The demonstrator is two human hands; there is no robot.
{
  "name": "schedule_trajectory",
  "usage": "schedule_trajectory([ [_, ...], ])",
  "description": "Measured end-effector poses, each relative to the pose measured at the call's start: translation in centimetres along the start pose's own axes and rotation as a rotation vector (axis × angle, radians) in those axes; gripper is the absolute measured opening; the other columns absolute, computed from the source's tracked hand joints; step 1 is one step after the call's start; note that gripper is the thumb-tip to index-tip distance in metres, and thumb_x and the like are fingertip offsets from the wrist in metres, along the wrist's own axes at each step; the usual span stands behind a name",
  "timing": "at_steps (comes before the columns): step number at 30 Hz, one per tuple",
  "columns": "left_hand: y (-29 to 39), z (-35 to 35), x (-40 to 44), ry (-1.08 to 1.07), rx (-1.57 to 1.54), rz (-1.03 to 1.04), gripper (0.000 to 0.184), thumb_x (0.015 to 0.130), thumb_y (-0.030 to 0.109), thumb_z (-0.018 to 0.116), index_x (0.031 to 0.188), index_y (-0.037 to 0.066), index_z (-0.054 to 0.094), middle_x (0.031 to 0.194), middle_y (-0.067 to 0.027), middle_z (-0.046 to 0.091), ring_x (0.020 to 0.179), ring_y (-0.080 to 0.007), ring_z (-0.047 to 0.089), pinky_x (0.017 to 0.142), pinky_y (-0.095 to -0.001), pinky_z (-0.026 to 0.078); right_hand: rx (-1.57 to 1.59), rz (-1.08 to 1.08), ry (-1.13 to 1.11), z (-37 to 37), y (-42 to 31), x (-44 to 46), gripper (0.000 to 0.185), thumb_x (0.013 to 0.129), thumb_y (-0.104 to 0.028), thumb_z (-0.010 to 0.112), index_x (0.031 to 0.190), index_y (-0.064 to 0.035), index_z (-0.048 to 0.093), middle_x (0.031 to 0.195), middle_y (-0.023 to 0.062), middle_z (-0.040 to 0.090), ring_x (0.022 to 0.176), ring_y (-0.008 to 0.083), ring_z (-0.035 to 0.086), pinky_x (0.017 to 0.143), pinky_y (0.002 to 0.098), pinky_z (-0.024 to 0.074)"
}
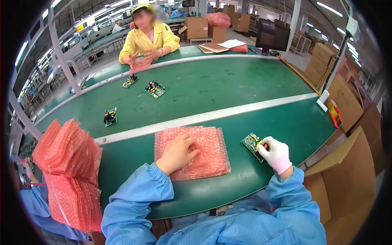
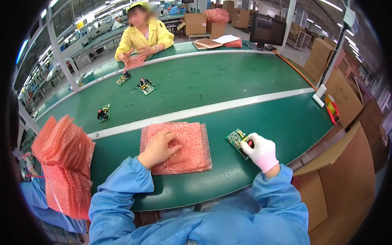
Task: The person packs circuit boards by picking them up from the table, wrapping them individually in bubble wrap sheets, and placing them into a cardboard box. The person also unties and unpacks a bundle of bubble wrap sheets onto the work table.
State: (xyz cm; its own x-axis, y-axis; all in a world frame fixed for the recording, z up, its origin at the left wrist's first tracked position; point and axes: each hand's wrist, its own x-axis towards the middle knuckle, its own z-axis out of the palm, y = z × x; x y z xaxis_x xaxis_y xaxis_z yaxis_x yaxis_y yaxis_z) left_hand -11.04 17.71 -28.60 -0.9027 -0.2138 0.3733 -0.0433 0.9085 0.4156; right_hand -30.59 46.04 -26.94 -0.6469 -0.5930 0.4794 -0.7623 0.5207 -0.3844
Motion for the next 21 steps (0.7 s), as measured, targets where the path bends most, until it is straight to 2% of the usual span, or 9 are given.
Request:
schedule_trajectory([
  [4,0.1,0.5,-0.6,0.136,-0.043,-0.011,0.015,0.081,0.021,0.071,0.082,0.007,0.069,0.085,-0.0105,0.063,0.084,-0.0311,0.062,0.072,-0.0404,0.051,0.177,0.154,-0.126,-1.2,-0.6,-1.7,0.023,0.078,-0.02,0.076,0.095,-0.0059,0.068,0.072,0.0054,0.062,0.061,0.0159,0.063,0.06,0.0279,0.0504],
  [7,0.1,-0.5,-0.8,0.198,-0.223,-0.075,0.011,0.081,0.016,0.073,0.081,0.005,0.07,0.082,-0.0111,0.064,0.08,-0.0305,0.061,0.071,-0.0387,0.05,0.561,0.157,-0.298,-1.6,1.2,-2.2,0.028,0.077,-0.013,0.076,0.101,-0.0013,0.068,0.075,0.0038,0.058,0.063,0.0104,0.058,0.061,0.0265,0.0485],
  [10,0.6,-1.9,-0.6,0.281,-0.245,-0.055,0.01,0.079,0.013,0.074,0.08,0.004,0.069,0.081,-0.0108,0.064,0.078,-0.0299,0.06,0.071,-0.0372,0.049,0.542,0.188,-0.293,-1.0,1.5,-2.2,0.031,0.077,-0.01,0.076,0.105,0.0,0.067,0.077,0.0047,0.057,0.063,0.0105,0.054,0.061,0.0272,0.0471],
  [12,0.2,-2.0,-0.7,0.38,-0.18,0.03,0.011,0.078,0.012,0.075,0.079,0.004,0.068,0.081,-0.0105,0.064,0.077,-0.0296,0.059,0.071,-0.0368,0.048,0.321,-0.02,-0.123,-0.6,0.7,-1.9,0.029,0.074,-0.014,0.077,0.099,-0.0019,0.069,0.075,0.0066,0.057,0.061,0.0149,0.054,0.06,0.0288,0.0467],
  [14,0.4,-2.7,-0.6,0.383,-0.149,0.064,0.011,0.077,0.009,0.074,0.078,0.004,0.065,0.079,-0.0111,0.061,0.078,-0.0296,0.057,0.069,-0.038,0.046,0.302,-0.009,-0.047,-1.5,-1.0,-1.2,0.026,0.073,-0.012,0.076,0.097,-0.0025,0.068,0.073,0.0071,0.057,0.062,0.0154,0.054,0.06,0.0283,0.0464],
  [16,0.2,-2.8,-0.6,0.416,-0.039,0.115,0.012,0.081,0.008,0.073,0.08,0.001,0.064,0.081,-0.0109,0.062,0.078,-0.0268,0.058,0.071,-0.0336,0.046,0.414,-0.024,0.124,-2.2,-2.4,-0.2,0.025,0.072,-0.009,0.075,0.095,-0.004,0.068,0.074,0.0075,0.057,0.061,0.0156,0.054,0.059,0.0278,0.0458],
  [18,0.6,-3.0,-0.6,0.411,-0.018,0.136,0.01,0.082,0.006,0.072,0.08,0.0,0.064,0.081,-0.0108,0.062,0.08,-0.0267,0.057,0.072,-0.0337,0.046,0.226,-0.129,0.186,-4.3,-5.7,0.6,0.028,0.07,-0.008,0.076,0.097,-0.0053,0.068,0.075,0.0071,0.058,0.061,0.0158,0.055,0.058,0.0276,0.0461],
  [19,0.9,-3.1,-0.5,0.412,-0.009,0.152,0.01,0.083,0.006,0.071,0.08,0.0,0.064,0.081,-0.0108,0.062,0.08,-0.0266,0.057,0.073,-0.0337,0.046,0.175,-0.261,0.212,-4.5,-6.9,0.9,0.033,0.069,-0.009,0.078,0.1,-0.0074,0.067,0.074,0.0064,0.058,0.062,0.0173,0.057,0.058,0.0285,0.0473],
  [21,1.2,-3.3,-0.5,0.429,-0.019,0.19,0.009,0.083,0.005,0.07,0.08,0.0,0.064,0.081,-0.0104,0.061,0.081,-0.0262,0.056,0.073,-0.034,0.046,0.144,-0.459,0.128,-4.4,-8.9,1.3,0.032,0.068,-0.009,0.076,0.098,-0.0109,0.067,0.074,0.0058,0.06,0.065,0.0223,0.061,0.058,0.0324,0.0491],
])
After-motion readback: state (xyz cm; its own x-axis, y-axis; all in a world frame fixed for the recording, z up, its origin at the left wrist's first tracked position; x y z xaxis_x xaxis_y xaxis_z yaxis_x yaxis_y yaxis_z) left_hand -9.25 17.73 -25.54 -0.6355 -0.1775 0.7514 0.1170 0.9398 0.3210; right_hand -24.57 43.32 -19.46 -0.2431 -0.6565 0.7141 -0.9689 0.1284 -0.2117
